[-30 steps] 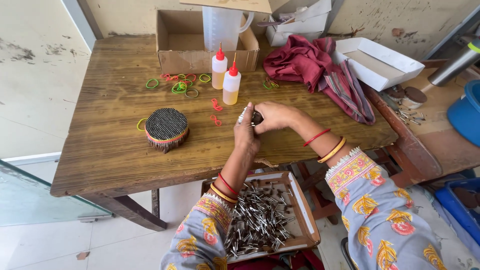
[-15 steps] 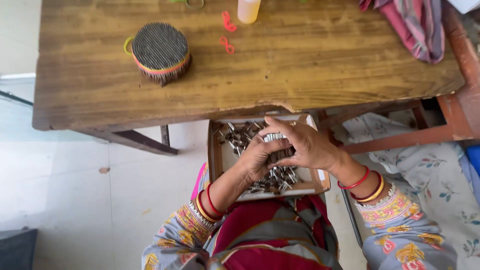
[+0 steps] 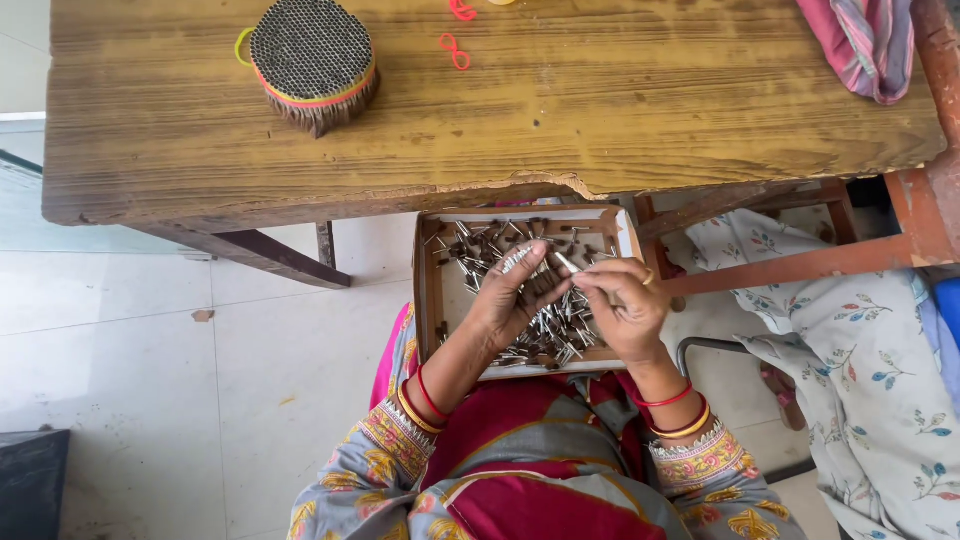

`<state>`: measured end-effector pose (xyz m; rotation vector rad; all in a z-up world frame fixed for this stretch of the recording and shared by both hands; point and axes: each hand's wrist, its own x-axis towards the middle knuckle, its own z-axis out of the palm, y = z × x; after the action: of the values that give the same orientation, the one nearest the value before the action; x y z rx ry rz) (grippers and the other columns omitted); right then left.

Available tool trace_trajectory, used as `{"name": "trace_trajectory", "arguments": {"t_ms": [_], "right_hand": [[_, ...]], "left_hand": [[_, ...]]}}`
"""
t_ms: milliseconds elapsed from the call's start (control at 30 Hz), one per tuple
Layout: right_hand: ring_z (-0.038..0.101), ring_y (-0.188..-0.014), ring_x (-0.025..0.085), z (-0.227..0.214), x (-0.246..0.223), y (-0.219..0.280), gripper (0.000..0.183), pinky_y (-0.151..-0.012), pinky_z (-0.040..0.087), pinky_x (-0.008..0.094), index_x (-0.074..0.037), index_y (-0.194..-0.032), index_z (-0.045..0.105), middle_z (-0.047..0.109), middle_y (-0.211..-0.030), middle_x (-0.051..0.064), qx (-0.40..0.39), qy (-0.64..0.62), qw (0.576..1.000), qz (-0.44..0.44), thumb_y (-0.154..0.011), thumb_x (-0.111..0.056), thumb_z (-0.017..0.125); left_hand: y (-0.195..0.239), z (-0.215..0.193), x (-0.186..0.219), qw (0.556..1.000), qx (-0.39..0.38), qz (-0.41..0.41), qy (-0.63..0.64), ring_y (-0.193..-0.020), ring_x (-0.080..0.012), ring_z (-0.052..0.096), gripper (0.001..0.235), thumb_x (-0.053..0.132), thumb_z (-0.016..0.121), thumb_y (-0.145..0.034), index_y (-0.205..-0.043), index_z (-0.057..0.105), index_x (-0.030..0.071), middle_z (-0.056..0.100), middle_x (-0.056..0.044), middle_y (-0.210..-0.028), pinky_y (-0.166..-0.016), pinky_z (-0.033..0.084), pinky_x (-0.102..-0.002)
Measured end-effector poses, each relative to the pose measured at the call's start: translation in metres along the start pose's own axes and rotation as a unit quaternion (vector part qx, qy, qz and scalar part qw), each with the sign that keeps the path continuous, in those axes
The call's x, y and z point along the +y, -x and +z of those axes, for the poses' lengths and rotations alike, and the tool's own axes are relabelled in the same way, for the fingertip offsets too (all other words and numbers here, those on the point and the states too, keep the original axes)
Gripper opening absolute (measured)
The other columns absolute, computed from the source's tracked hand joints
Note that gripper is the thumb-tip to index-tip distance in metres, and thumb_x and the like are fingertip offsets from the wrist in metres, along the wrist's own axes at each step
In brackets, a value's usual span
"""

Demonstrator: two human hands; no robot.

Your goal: Organizing and bundling small metal or plastic components using rubber bands at a manufacturing workstation.

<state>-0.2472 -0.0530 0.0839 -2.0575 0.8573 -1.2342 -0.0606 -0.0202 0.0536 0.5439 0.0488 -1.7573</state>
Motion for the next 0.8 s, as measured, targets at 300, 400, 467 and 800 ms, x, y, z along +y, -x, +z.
{"name": "trace_trajectory", "arguments": {"t_ms": [300,400,467,800], "right_hand": [[0.063,-0.133,0.032,0.008,0.007,-0.013,0.134,-0.116,0.05,0.045,-0.034,-0.167,-0.012,0.064,-0.142,0.015,-0.277,-0.018,0.951,-0.135,-0.082,-0.031,0.091],[0.056,-0.146,0.021,0.007,0.03,0.003,0.117,-0.124,0.048,0.036,-0.032,-0.171,-0.004,0.059,-0.158,0.004,-0.283,-0.03,0.946,-0.157,-0.097,-0.046,0.085],[0.046,-0.151,0.024,0.017,0.002,-0.003,0.107,-0.127,0.038,0.041,-0.024,-0.171,0.002,0.048,-0.162,0.01,-0.185,-0.067,0.975,-0.1,-0.096,-0.058,0.07],[0.029,-0.153,0.032,0.068,0.035,0.028,0.075,-0.125,0.027,0.044,-0.004,-0.163,0.021,0.028,-0.167,0.021,0.058,-0.521,0.76,0.384,-0.108,-0.054,0.025]], "left_hand": [[0.014,0.009,-0.017,0.986,-0.031,-0.054,-0.157,-0.099,-0.0184,0.073,0.053,0.001,0.078,-0.078,-0.126,0.057,0.011,0.074,-0.002,-0.103,-0.08,0.063,-0.036],[0.007,-0.007,-0.027,0.983,-0.084,0.0,-0.161,-0.11,-0.0205,0.07,0.054,-0.005,0.077,-0.08,-0.129,0.059,0.007,0.071,-0.007,-0.116,-0.093,0.062,-0.033],[0.007,-0.01,-0.031,0.965,-0.085,0.058,-0.242,-0.111,-0.0239,0.069,0.046,0.0,0.077,-0.085,-0.129,0.061,0.003,0.07,-0.013,-0.118,-0.097,0.06,-0.035],[-0.049,-0.005,-0.069,0.677,0.085,0.391,-0.618,-0.159,-0.044,0.024,0.05,0.027,0.038,-0.108,-0.148,0.055,0.003,0.039,-0.022,-0.165,-0.131,0.02,-0.048]]}}
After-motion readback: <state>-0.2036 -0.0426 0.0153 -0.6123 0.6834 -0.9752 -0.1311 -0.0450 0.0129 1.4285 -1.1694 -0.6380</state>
